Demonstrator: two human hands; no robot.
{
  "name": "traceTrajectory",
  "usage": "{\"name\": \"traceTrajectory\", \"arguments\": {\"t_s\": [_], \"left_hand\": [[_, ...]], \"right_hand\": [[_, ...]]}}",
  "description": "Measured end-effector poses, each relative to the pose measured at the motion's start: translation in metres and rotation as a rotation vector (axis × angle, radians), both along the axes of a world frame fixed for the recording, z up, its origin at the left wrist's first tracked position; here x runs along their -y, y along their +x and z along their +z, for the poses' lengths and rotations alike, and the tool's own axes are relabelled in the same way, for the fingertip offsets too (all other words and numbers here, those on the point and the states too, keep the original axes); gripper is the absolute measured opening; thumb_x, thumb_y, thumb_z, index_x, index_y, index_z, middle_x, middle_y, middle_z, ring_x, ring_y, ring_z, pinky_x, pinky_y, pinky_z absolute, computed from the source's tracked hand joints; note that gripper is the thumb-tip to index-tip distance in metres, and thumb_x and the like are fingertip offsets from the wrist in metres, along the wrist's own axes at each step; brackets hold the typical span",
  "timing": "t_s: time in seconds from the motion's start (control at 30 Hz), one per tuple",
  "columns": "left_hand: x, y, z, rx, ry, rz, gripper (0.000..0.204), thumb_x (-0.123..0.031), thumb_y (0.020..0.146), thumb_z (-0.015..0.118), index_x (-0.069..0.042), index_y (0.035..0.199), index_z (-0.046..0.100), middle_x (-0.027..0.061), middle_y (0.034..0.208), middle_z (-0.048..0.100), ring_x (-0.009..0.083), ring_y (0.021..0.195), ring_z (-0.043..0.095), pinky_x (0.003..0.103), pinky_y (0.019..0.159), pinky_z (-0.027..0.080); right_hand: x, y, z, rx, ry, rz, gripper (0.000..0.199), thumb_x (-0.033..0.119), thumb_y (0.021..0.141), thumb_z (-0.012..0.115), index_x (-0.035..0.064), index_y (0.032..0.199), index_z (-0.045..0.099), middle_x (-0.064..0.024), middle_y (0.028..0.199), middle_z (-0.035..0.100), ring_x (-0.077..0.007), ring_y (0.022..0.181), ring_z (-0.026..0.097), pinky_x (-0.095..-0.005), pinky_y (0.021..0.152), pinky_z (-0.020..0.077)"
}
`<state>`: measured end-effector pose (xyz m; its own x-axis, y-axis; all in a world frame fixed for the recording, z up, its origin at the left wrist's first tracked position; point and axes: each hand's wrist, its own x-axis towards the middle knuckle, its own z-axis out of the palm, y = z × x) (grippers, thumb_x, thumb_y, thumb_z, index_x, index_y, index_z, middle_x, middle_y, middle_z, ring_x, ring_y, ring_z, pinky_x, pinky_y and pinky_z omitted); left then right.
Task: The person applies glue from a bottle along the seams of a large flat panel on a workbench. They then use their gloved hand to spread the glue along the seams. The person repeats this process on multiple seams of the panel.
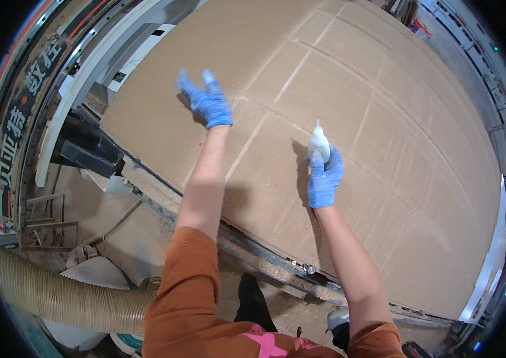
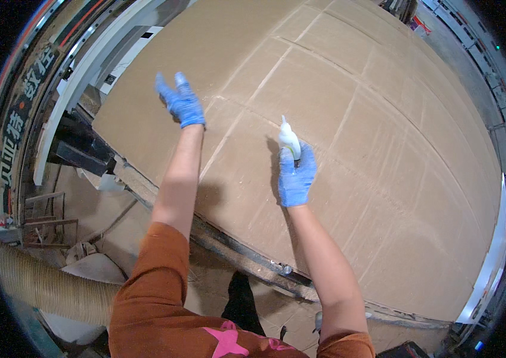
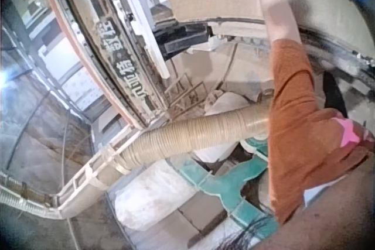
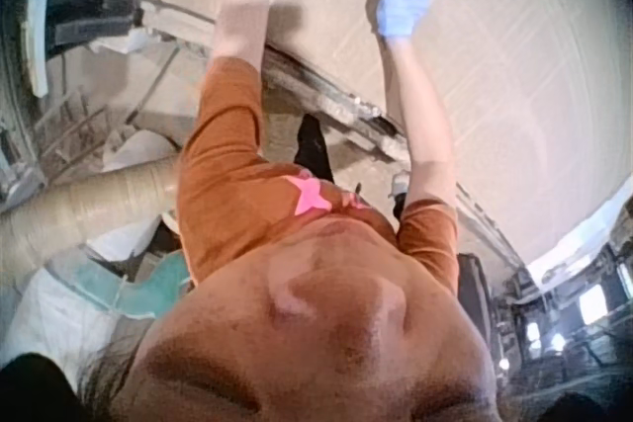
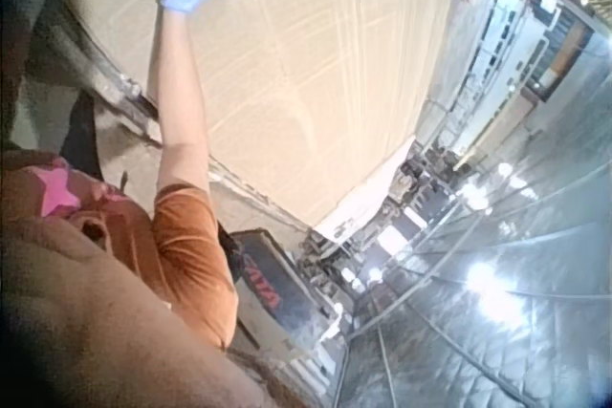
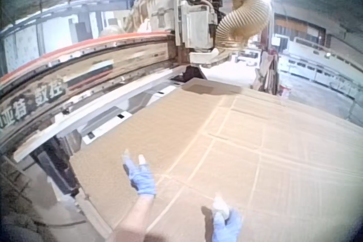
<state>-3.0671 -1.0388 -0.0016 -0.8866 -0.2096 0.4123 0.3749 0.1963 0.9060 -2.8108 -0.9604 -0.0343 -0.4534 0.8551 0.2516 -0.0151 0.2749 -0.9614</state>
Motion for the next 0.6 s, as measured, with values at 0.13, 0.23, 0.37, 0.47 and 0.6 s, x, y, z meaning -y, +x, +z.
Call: {"name": "traceTrajectory", "arguments": {"t_s": [0.13, 0.23, 0.37, 0.47, 0.6], "left_hand": [[-0.019, 0.005, -0.030, -0.125, -0.881, -0.028, 0.063, -0.032, 0.084, 0.060, -0.016, 0.140, 0.037, 0.0220, 0.145, 0.031, 0.0363, 0.132, 0.034, 0.049, 0.110, 0.023], [-0.019, -0.001, -0.029, -0.032, -0.926, -0.149, 0.058, -0.027, 0.083, 0.061, -0.017, 0.137, 0.042, 0.0209, 0.145, 0.032, 0.0357, 0.131, 0.036, 0.049, 0.109, 0.026], [-0.021, -0.019, -0.033, 0.057, -0.395, -0.259, 0.052, -0.017, 0.084, 0.060, -0.014, 0.133, 0.046, 0.0217, 0.143, 0.034, 0.0368, 0.130, 0.036, 0.045, 0.109, 0.028], [-0.019, -0.030, -0.040, -0.030, -0.048, -0.211, 0.048, -0.010, 0.084, 0.058, -0.008, 0.131, 0.046, 0.0223, 0.138, 0.040, 0.0371, 0.129, 0.037, 0.043, 0.109, 0.029], [-0.018, -0.022, -0.028, -0.106, -0.346, -0.109, 0.044, -0.005, 0.087, 0.053, -0.001, 0.130, 0.045, 0.0199, 0.133, 0.044, 0.0319, 0.127, 0.040, 0.040, 0.108, 0.031]], "right_hand": [[0.005, 0.000, 0.004, 0.048, -0.005, 0.003, 0.027, 0.019, 0.089, 0.061, 0.0006, 0.108, 0.055, -0.0045, 0.090, 0.058, -0.0120, 0.077, 0.056, -0.0268, 0.070, 0.0465], [0.005, 0.002, 0.006, 0.053, -0.037, -0.003, 0.027, 0.019, 0.090, 0.060, 0.0007, 0.109, 0.055, -0.0046, 0.091, 0.058, -0.0116, 0.077, 0.056, -0.0259, 0.068, 0.0462], [0.005, 0.004, 0.009, 0.046, -0.102, 0.002, 0.027, 0.019, 0.090, 0.060, 0.0012, 0.110, 0.055, -0.0050, 0.092, 0.058, -0.0117, 0.077, 0.055, -0.0255, 0.068, 0.0458], [0.002, 0.005, 0.021, 0.179, -0.120, 0.070, 0.030, 0.020, 0.090, 0.060, 0.0009, 0.113, 0.055, -0.0044, 0.092, 0.059, -0.0123, 0.076, 0.055, -0.0256, 0.068, 0.0457], [-0.023, -0.037, 0.060, 0.335, 0.047, 0.221, 0.026, 0.019, 0.087, 0.061, 0.0020, 0.106, 0.060, -0.0108, 0.087, 0.062, -0.0169, 0.078, 0.058, -0.0296, 0.073, 0.0478]]}}
